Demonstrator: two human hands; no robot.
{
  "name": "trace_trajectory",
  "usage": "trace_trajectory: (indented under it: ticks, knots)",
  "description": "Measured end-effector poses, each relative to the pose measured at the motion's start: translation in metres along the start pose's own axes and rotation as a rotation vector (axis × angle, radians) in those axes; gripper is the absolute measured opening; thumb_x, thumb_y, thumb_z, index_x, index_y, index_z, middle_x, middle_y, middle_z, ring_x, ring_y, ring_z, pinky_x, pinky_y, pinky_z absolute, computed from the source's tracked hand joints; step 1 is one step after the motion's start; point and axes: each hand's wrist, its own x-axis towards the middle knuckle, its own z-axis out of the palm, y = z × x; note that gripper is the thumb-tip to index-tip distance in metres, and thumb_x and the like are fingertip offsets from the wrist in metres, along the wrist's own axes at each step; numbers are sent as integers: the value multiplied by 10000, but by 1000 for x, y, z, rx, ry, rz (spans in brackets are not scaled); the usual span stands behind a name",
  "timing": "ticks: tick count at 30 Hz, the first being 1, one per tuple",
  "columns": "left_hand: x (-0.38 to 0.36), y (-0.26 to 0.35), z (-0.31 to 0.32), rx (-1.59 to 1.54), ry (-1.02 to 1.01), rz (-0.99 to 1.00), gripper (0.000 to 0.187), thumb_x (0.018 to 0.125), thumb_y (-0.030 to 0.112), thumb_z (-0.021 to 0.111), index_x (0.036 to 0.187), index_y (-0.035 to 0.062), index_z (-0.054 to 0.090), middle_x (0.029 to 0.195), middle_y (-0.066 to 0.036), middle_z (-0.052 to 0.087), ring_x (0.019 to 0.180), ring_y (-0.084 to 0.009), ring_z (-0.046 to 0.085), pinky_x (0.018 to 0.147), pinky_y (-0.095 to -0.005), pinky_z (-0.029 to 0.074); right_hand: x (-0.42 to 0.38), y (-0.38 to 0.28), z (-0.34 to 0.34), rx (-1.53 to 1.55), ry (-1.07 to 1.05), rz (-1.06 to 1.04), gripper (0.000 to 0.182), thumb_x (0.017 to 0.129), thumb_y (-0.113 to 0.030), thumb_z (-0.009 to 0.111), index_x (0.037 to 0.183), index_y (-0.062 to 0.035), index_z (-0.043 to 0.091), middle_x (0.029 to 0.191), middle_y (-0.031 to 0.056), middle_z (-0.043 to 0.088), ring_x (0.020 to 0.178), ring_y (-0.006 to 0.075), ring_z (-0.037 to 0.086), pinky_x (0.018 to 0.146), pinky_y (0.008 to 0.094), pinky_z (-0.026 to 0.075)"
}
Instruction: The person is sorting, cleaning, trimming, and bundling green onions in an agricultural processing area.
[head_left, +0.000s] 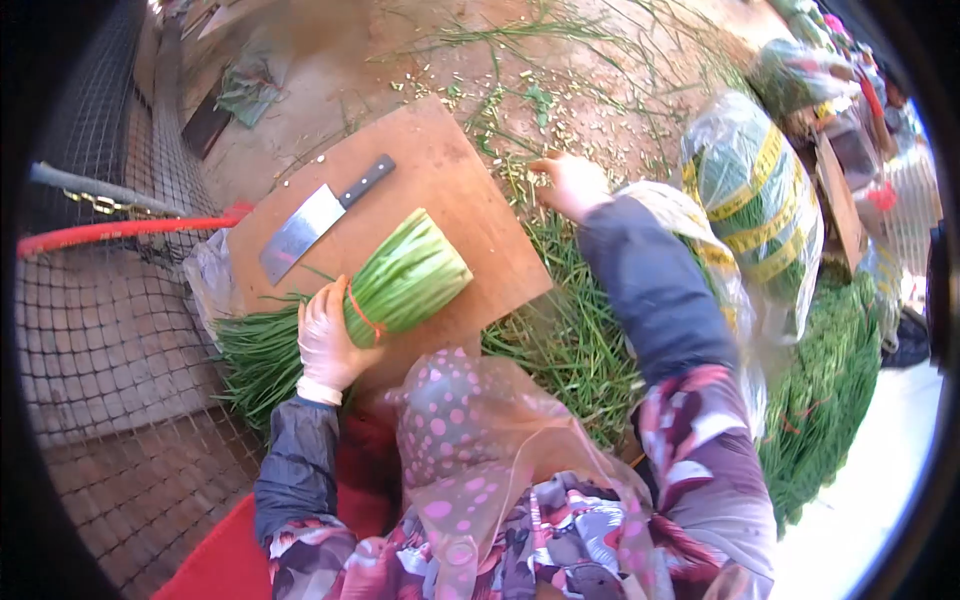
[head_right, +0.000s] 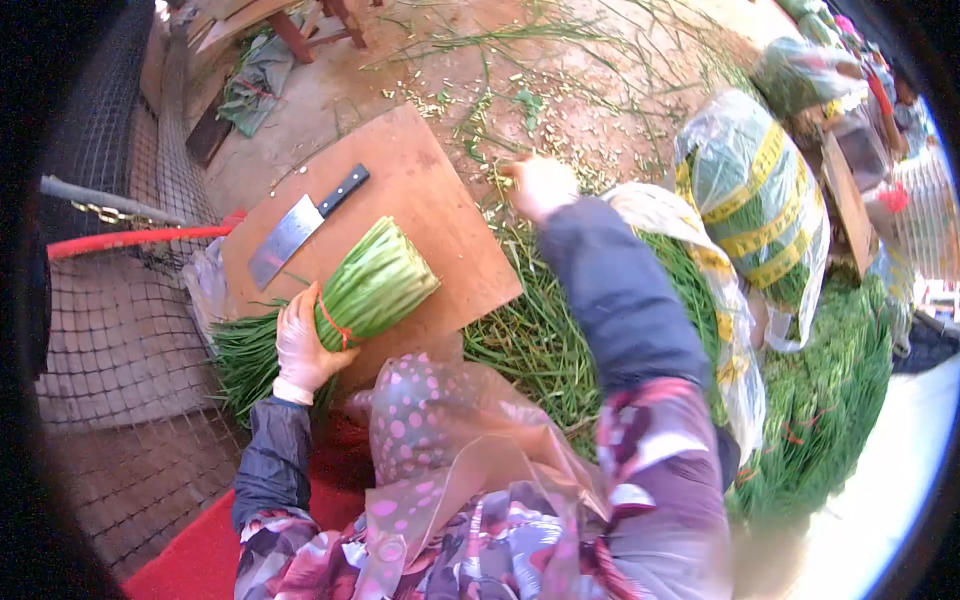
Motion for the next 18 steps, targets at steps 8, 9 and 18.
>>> trace_trajectory:
  ticks: [8,9,18]
  knots:
    - [-13,-13,-69,-838,-172,67,793,558,155,845,1250,10,486,1147,-80,599,1096,-211,550,957,-338,428,-326,34,-72,744,-148,581,405,868,-247,655,1201,-21,615,1112,129,669,959,199,653,878,296,483]
    - [-22,-1,-85,-972,-205,62,796,557,112,858,1255,32,484,1176,-48,575,1111,-187,530,960,-332,423,-353,32,-66,928,-138,623,396,874,-229,653,1202,-10,611,1102,115,670,943,182,650,855,286,489]
    - [-100,121,-172,-305,204,753,732,647,149,823,1280,22,477,1208,-143,569,1154,-262,538,1032,-422,382,-402,-46,-54,2030,-742,184,1097,716,-882,297,1462,-77,286,1229,208,589,996,293,643,775,470,536]
